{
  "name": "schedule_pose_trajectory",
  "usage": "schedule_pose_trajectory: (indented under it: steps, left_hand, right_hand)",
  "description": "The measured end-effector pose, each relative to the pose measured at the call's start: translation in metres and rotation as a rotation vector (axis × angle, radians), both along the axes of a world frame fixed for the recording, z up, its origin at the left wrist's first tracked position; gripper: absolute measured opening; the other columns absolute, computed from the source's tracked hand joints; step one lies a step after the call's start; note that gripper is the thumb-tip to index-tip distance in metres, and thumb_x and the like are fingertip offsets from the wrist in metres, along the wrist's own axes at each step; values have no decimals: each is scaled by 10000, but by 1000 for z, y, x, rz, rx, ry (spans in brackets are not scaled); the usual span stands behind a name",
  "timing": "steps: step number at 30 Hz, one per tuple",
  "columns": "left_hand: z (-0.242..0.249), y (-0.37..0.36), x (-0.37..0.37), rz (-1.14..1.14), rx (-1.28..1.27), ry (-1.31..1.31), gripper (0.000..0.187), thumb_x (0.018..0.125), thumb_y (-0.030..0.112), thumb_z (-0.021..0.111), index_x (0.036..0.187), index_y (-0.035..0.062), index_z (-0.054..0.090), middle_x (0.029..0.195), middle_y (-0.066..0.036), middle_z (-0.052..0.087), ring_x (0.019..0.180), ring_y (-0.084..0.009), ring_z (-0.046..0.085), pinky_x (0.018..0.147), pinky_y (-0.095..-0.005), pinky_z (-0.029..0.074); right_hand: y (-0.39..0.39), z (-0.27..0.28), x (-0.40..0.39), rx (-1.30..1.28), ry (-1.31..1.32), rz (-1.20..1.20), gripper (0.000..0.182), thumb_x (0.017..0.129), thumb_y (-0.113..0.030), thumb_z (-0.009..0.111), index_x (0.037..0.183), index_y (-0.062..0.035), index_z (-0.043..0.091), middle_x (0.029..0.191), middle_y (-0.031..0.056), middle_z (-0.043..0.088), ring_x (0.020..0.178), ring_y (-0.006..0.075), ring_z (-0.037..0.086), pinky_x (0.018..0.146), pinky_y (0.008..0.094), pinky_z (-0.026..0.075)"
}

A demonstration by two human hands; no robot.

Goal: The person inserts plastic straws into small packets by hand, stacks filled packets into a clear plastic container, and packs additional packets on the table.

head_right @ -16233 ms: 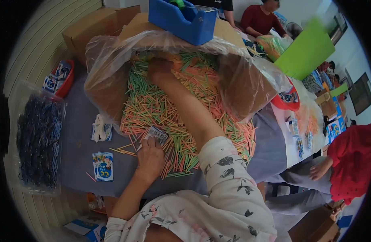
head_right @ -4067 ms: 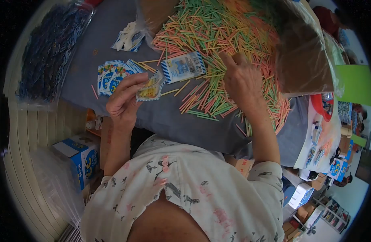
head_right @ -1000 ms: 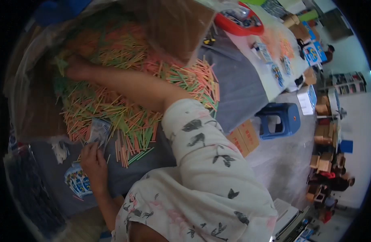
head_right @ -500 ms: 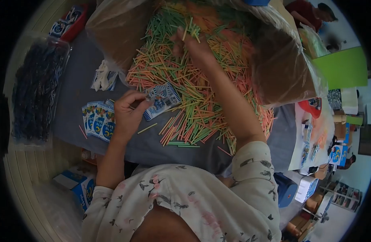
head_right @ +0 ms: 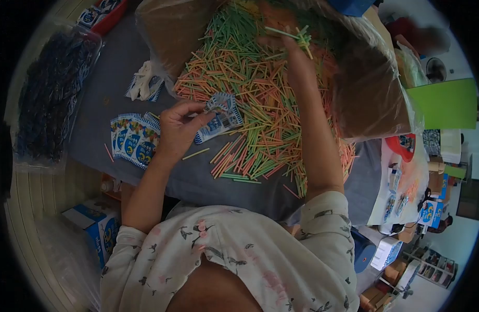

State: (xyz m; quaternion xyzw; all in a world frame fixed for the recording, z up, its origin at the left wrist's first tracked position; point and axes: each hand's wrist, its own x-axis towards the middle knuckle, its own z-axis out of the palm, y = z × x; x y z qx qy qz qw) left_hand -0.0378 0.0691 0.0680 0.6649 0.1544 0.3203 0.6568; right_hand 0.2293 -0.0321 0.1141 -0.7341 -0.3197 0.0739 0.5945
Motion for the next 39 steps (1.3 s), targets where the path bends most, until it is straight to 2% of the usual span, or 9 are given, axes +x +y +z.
schedule_pose_trajectory:
  steps: [2, 12, 14, 21, 24, 26, 30, 32, 39]
  left_hand:
    - [0, 3, 7, 19, 41, -2, 155, 792, 21, 780, 927, -24, 719, 842, -38, 681, 730, -71, 613, 634, -221, 500]
    - [7, 4, 40, -44, -146, 60, 137, 792, 43, 788, 903, -7, 723, 757, -15, 684, 666, -57, 594, 581, -222, 475]
    - [5, 6, 45, -54, -113, 88, 143, 792, 56, 793, 903, -6, 726, 771, -22, 687, 657, -57, 590, 567, -222, 471]
    - [8, 0, 61, -78, -30, 72, 151, 787, 56, 793, 905, -14, 730, 787, -38, 689, 682, -73, 606, 594, -222, 477]
    - [10, -6, 65, -44, 50, 77, 141, 781, 47, 793, 896, -8, 731, 781, -37, 684, 678, -79, 603, 601, -223, 475]
    - [9, -7, 66, -28, 146, 42, 145, 772, 46, 798, 888, -7, 729, 782, -39, 684, 672, -79, 601, 598, -224, 472]
    - [3, -4, 66, -39, 125, 95, 146, 764, 38, 800, 881, -10, 726, 785, -42, 688, 670, -77, 603, 592, -224, 471]
    - [-3, -3, 68, -28, 60, 82, 149, 762, 29, 800, 884, -11, 725, 781, -41, 686, 669, -75, 605, 586, -225, 470]
    - [9, -9, 65, -8, 112, 51, 157, 769, 40, 798, 896, -13, 723, 788, -47, 695, 678, -84, 627, 594, -236, 488]
  right_hand:
    - [-8, 17, -20, 271, 303, 472, 432, 1041, -361, 413, 1233, -20, 595, 1099, 156, 700, 1031, 241, 657, 873, 372, 518]
    - [-10, 20, -47, 399, 422, 613, 388, 1046, -349, 435, 1173, -4, 560, 1055, 172, 701, 1088, 311, 647, 962, 444, 497]
    - [-9, 8, -38, 630, 651, 738, 413, 1047, -362, 429, 1189, 7, 544, 1018, 163, 704, 1096, 318, 645, 969, 448, 491]
    - [-17, 20, -65, 397, 449, 504, 471, 1040, -413, 428, 1193, 15, 552, 976, 163, 703, 1091, 310, 649, 958, 425, 500]
    - [-17, 19, -66, 271, 338, 454, 476, 1039, -420, 430, 1174, 11, 578, 973, 169, 707, 1009, 281, 671, 920, 417, 518]
    - [-15, 12, -64, 245, 52, 414, 474, 1038, -426, 433, 1099, 13, 603, 794, 110, 663, 820, 218, 653, 856, 408, 529]
    - [-11, 8, -57, 503, 154, 403, 460, 1042, -417, 438, 1037, 10, 609, 640, 33, 502, 647, 153, 520, 783, 378, 505]
    - [-11, 11, -49, 676, 307, 503, 464, 1042, -413, 451, 1009, 17, 621, 604, -17, 382, 593, 102, 414, 630, 298, 451]
    - [-11, 19, -71, 410, 95, 323, 460, 1042, -432, 435, 980, -21, 632, 643, 16, 425, 614, 133, 382, 686, 319, 382]
